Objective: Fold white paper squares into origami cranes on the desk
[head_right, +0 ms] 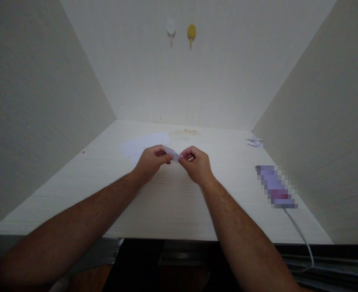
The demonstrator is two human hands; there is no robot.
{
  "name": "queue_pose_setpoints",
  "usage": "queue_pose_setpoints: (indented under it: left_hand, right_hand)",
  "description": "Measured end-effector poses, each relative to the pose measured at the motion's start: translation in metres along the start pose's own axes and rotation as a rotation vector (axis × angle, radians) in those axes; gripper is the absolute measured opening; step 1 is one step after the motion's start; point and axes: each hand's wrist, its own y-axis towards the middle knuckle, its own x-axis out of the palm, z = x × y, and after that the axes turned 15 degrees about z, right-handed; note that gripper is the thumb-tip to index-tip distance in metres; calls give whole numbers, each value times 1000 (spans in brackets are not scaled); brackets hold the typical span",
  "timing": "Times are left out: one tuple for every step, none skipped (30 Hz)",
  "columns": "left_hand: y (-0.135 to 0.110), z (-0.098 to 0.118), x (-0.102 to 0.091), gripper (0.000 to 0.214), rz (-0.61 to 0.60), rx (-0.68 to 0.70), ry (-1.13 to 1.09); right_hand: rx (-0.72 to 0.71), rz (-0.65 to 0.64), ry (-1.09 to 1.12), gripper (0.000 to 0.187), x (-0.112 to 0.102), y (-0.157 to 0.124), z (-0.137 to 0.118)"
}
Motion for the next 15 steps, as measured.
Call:
queue_pose_setpoints:
  left_hand:
    - [0, -1, 0, 17, 3, 7, -11]
    - [0, -1, 0, 18, 5, 12, -24]
    - [0, -1, 0, 19, 7, 18, -35]
    - [0, -1, 0, 18, 12, 28, -40]
    - [0, -1, 0, 17, 16, 42, -38]
    - [0, -1, 0, 17, 18, 59, -30]
    - [0, 0, 0, 18, 17, 77, -21]
    - [0, 0, 0, 20, 14, 92, -14]
    - [0, 0, 0, 22, 11, 106, -7]
    - [0, 0, 0, 23, 9, 117, 3]
    - [0, 0, 0, 24, 7, 123, 20]
    - [0, 1, -1, 24, 8, 124, 46]
    - [0, 1, -1, 23, 9, 118, 77]
    - [0, 1, -1, 22, 11, 107, 107]
    - [-1, 2, -2, 21, 14, 94, 131]
  right_hand:
    - [-48, 4, -22, 11, 0, 0, 1]
    - [-104, 7, -41, 8, -1, -1, 1]
    - [-163, 8, -55, 7, -1, -1, 1]
    - [-219, 8, -65, 6, -1, -1, 2]
    - [-265, 9, -70, 6, -1, -1, 1]
    - [-298, 8, -71, 7, -2, 0, 1]
    - [-315, 5, -71, 7, -2, 0, 1]
    - [-322, 4, -70, 7, -2, 0, 1]
    - [-324, 4, -70, 7, -1, 0, 1]
    - [-321, 10, -74, 6, -1, 0, 1]
    - [-310, 19, -83, 6, -1, -1, 1]
    - [-287, 31, -93, 7, -1, -1, 1]
    - [-255, 42, -100, 8, -1, -1, 0]
    - [-216, 53, -100, 8, 0, -1, 0]
    - [-175, 61, -92, 9, 0, -1, 0]
